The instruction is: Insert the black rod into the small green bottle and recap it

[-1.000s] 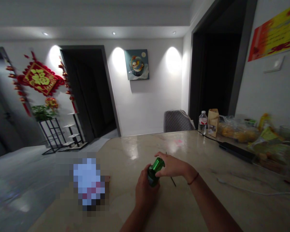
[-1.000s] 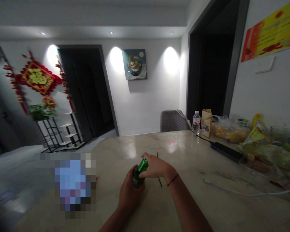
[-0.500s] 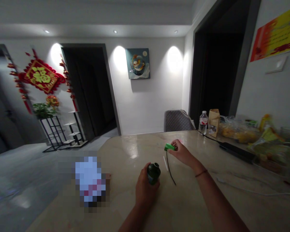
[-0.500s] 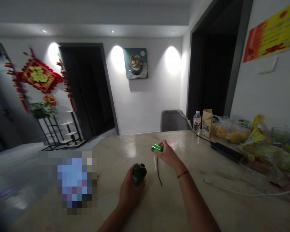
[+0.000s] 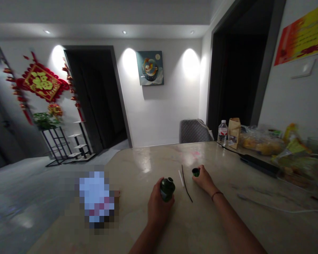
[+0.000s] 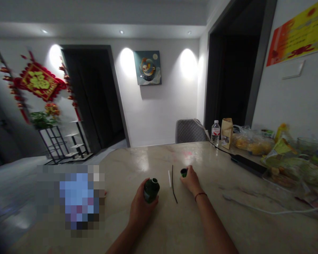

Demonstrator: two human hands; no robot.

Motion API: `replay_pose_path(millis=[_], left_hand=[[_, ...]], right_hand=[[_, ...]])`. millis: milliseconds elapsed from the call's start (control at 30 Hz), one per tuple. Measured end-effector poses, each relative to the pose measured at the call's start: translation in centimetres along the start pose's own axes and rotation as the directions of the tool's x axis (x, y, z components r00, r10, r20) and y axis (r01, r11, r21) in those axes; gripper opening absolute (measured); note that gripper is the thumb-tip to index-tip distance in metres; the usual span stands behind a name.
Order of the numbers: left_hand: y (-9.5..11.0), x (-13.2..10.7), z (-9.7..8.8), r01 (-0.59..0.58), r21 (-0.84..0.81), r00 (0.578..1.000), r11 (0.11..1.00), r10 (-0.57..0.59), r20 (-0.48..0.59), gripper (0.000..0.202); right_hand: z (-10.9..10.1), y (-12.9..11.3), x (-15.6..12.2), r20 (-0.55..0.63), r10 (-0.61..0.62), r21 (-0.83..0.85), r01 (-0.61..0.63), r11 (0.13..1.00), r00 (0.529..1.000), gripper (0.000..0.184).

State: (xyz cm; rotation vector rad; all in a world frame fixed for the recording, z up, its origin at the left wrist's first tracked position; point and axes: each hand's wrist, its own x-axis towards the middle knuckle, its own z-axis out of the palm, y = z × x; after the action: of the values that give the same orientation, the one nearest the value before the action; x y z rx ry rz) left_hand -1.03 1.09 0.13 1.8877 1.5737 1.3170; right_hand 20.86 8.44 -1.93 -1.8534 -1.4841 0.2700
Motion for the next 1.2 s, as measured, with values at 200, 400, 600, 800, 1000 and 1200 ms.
replay_pose_path(millis=[200,400,600,800,1000,1200], left_hand=[[0.0,0.0,0.0,0.000,-0.022,1.000,1.000,-0.001,-0.005,0.064],[-0.3,0.0,0.2,-0.007,-0.005,1.000,1.000,0.007,-0.006,0.064],[-0.8,0.2,0.3,0.006,-0.019,1.000,1.000,-0.006,-0.010,0.064],[-1.6,0.7,0.9,0.075,-0.098,0.997,0.992,-0.076,-0.007,0.069],[-2.2,0.9,1.3,0.107,-0.083,0.994,0.991,-0.105,0.021,0.068],[-2.1,0.9,1.5,0.103,0.021,0.994,0.994,-0.103,0.025,0.060]], right_hand=[[-0.8,0.0,-0.1,0.040,0.028,-0.126,-0.023,0.992,0.999,0.040],[-1.3,-3.5,-1.1,-0.070,-0.221,-0.353,0.183,0.917,0.973,0.033],[-0.8,-7.5,-2.5,0.138,-0.309,-0.284,0.337,0.898,0.941,0.014],[-0.5,-7.5,-3.3,0.223,-0.303,-0.302,0.361,0.882,0.926,0.019],[-0.7,-7.4,-3.3,0.215,-0.249,-0.372,0.315,0.873,0.944,0.027],[-0.5,-7.1,-3.5,0.244,-0.147,-0.411,0.240,0.880,0.959,0.032]])
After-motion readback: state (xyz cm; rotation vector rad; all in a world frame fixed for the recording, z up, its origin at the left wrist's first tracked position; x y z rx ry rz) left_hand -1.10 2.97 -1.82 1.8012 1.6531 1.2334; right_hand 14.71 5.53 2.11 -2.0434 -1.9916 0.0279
